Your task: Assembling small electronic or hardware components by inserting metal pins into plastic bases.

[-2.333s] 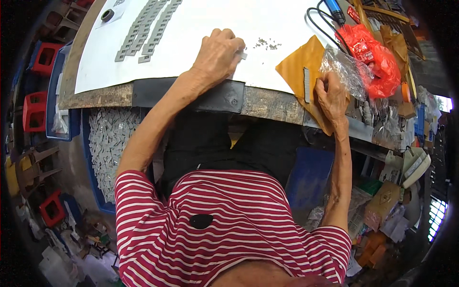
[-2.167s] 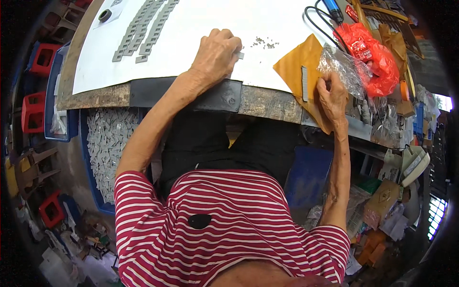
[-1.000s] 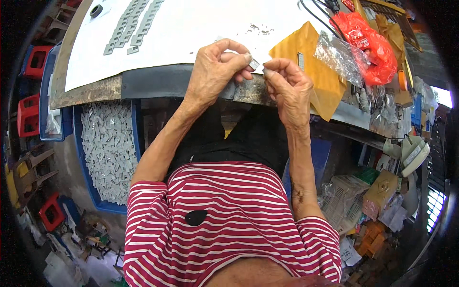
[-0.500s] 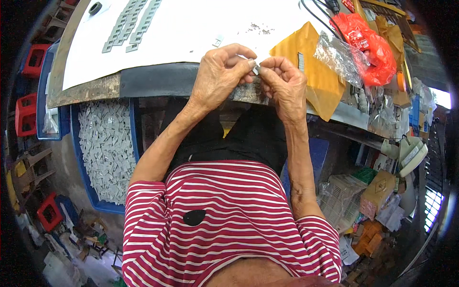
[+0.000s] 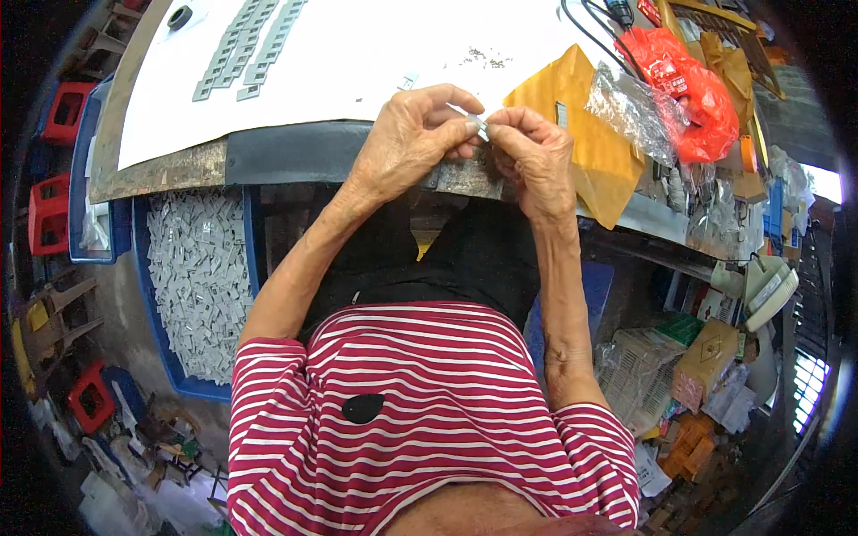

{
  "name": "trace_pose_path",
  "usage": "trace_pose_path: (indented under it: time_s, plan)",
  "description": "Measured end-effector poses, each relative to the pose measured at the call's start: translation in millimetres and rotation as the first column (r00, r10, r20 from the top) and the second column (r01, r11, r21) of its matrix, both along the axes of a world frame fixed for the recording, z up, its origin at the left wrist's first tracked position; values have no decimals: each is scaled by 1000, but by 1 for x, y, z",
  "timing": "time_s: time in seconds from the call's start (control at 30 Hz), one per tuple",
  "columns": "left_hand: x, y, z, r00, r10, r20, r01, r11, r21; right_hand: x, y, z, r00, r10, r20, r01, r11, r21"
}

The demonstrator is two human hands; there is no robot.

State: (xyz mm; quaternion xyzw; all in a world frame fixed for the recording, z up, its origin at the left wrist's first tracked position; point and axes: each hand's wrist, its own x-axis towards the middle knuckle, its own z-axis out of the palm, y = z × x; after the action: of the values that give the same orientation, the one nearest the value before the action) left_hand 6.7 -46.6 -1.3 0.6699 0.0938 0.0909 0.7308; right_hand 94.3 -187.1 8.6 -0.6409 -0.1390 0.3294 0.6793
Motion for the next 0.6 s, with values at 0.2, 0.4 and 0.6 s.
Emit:
trace_pose_path:
  time_s: [0.2,0.4,0.6]
  plan:
    - [4,10,4,978,-76,195,-57,800,597,16,-2,1,994,89,-71,-85,995,47]
    - [11,25,3,980,-46,193,-78,806,586,20,9,-3,988,85,-131,-54,974,221]
    - [21,51,8,987,67,144,-137,818,559,2,16,1,983,-85,164,84,996,12]
